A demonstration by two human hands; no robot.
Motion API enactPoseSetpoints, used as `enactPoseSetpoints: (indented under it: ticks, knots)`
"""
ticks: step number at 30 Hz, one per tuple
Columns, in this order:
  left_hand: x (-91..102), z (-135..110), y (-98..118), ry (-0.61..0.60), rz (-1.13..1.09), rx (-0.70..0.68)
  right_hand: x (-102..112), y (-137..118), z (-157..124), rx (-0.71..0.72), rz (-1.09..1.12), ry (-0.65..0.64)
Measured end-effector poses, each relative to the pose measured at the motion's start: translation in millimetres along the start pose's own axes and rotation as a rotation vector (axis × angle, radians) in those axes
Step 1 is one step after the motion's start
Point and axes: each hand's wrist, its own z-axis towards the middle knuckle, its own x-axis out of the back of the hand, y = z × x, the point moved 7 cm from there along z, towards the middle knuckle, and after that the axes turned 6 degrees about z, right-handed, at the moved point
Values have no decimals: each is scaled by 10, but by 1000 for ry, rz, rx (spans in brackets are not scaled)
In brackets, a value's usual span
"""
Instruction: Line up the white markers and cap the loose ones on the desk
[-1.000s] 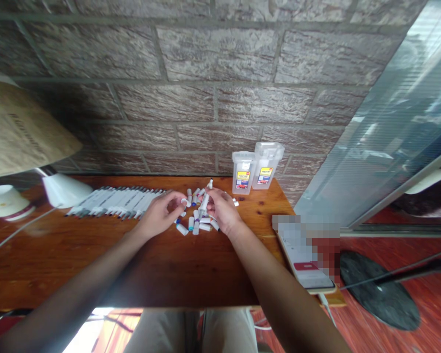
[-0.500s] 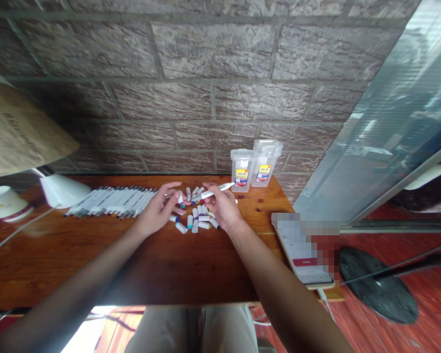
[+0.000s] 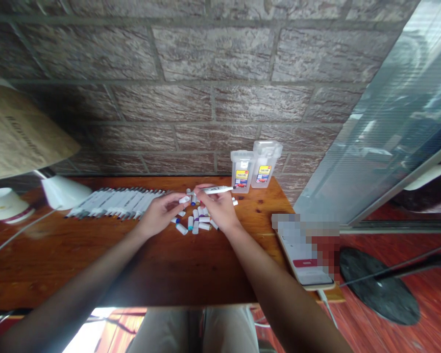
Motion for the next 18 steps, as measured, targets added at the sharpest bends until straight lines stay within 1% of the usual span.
enactPoseSetpoints:
  ticks: [3, 6, 9, 12, 18]
  knots:
    - [6, 0, 0, 10, -17, 7, 29, -37, -10, 35, -125, 45]
    - [23, -2, -18, 27, -51, 16, 58, -63, -10, 81, -169, 80]
    - [49, -4, -32, 44, -38, 24, 50, -79, -9, 143, -218, 64]
    - [65, -7, -21, 46, 6, 18, 26, -88, -19, 208, -314, 33]
    - [62, -14, 49, 24, 72, 11, 13, -47, -32, 233, -429, -6]
